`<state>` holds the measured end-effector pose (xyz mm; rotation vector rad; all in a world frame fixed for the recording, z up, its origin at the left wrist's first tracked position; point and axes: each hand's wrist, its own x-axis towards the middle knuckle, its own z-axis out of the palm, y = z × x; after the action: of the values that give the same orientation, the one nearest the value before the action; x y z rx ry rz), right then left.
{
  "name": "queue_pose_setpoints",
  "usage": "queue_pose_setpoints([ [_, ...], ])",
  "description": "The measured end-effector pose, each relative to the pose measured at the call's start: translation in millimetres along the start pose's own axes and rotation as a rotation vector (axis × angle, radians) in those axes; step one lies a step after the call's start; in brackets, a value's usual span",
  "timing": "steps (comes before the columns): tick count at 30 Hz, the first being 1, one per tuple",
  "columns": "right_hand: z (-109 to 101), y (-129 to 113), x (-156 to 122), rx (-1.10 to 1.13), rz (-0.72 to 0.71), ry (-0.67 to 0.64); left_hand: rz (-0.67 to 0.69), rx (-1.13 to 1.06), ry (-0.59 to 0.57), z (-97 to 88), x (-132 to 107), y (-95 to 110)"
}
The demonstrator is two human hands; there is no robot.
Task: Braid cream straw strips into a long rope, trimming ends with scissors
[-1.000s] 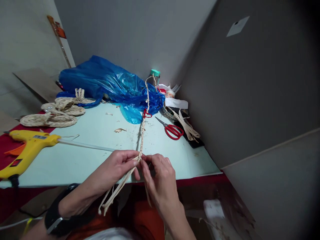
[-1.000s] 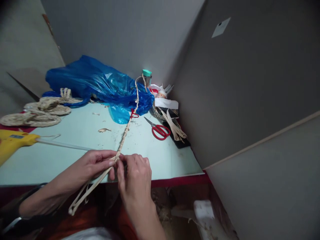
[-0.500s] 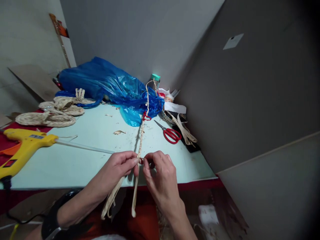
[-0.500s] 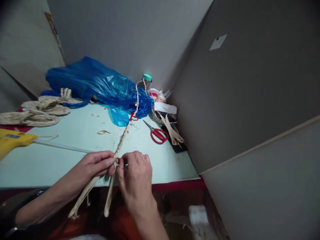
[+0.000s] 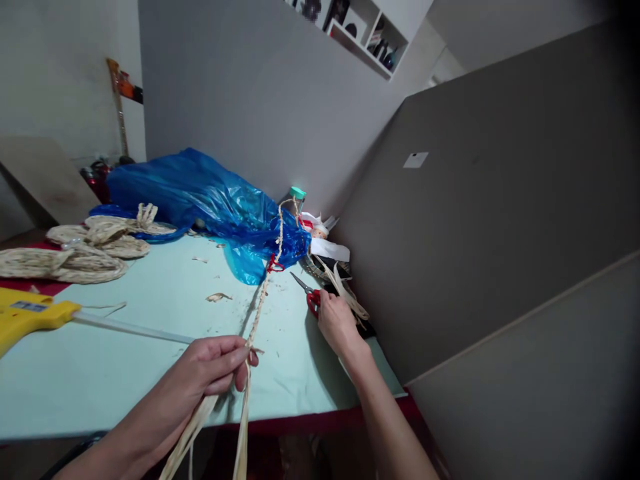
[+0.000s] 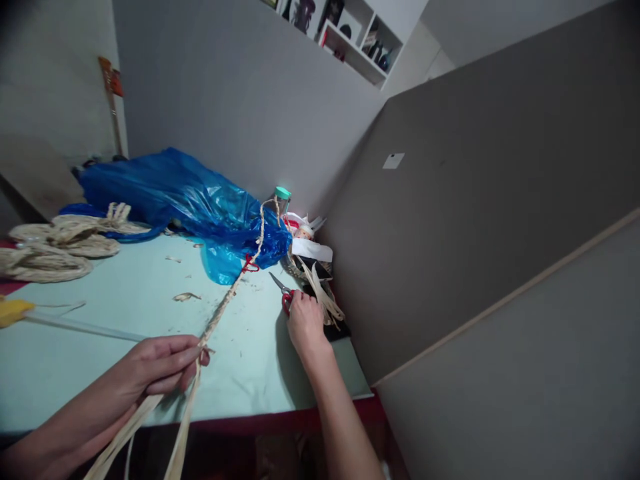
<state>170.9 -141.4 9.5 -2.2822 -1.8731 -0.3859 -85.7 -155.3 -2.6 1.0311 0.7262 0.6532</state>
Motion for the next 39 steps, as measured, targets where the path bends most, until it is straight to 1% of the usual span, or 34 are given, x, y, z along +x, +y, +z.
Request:
queue_pose_setpoints([
  [2,8.2,0.4,5.0,-0.002,-0.001,-0.011,-0.005,-0.009,-0.001,-0.5,-0.5,-0.5],
  [4,12.0,-1.3,5.5,0.017,0.001,-0.003,0.0,-0.034,0.016,-0.1,-2.6,-1.2],
  [6,10.4,-3.1,2.1,0.057,-0.004,0.014,0.016,-0.069,0.033,0.5,-4.9,-2.3],
  [8,3.9,-4.9,-6.1,0.105,-0.015,0.042,0.023,-0.106,0.031,0.1,-6.6,-3.2],
  [10,-5.9,-8.6,-19.8,0.226,-0.031,0.079,0.025,-0.14,0.015,-1.2,-7.3,-3.3],
  [11,-11.1,-11.5,-28.3,0.381,-0.044,0.112,0.021,-0.158,0.009,-2.1,-7.5,-3.1],
  [12,-16.2,-15.2,-37.5,0.539,-0.057,0.112,0.017,-0.179,0.009,-3.0,-7.5,-2.8],
  [13,-20.9,-19.8,-47.1,0.649,-0.07,0.118,0.012,-0.2,0.014,-3.8,-7.6,-2.6],
  [15,-28.3,-30.4,-65.6,0.769,-0.094,0.071,0.008,-0.243,0.036,-4.5,-8.0,-2.8],
  [18,-34.5,-46.1,-88.7,0.86,-0.13,-0.022,0.011,-0.309,0.073,-3.0,-9.7,-4.5],
  [22,-35.7,-58.9,-107.2,0.874,-0.195,-0.17,0.003,-0.387,0.096,1.9,-12.0,-6.0],
  [25,-35.7,-63.0,-112.7,0.839,-0.211,-0.23,0.014,-0.41,0.101,3.6,-12.0,-5.8],
  [28,-37.3,-65.2,-114.3,0.792,-0.19,-0.271,0.016,-0.422,0.105,2.7,-11.2,-5.7],
  [33,-41.4,-67.2,-112.5,0.769,-0.173,-0.26,-0.03,-0.457,0.115,3.2,-11.2,-5.7],
  [36,-41.2,-69.6,-107.1,0.757,-0.211,-0.24,-0.069,-0.434,0.166,7.0,-11.7,-6.1],
  [39,-36.4,-73.3,-101.3,0.767,-0.254,-0.206,-0.093,-0.399,0.202,10.2,-12.1,-7.0],
])
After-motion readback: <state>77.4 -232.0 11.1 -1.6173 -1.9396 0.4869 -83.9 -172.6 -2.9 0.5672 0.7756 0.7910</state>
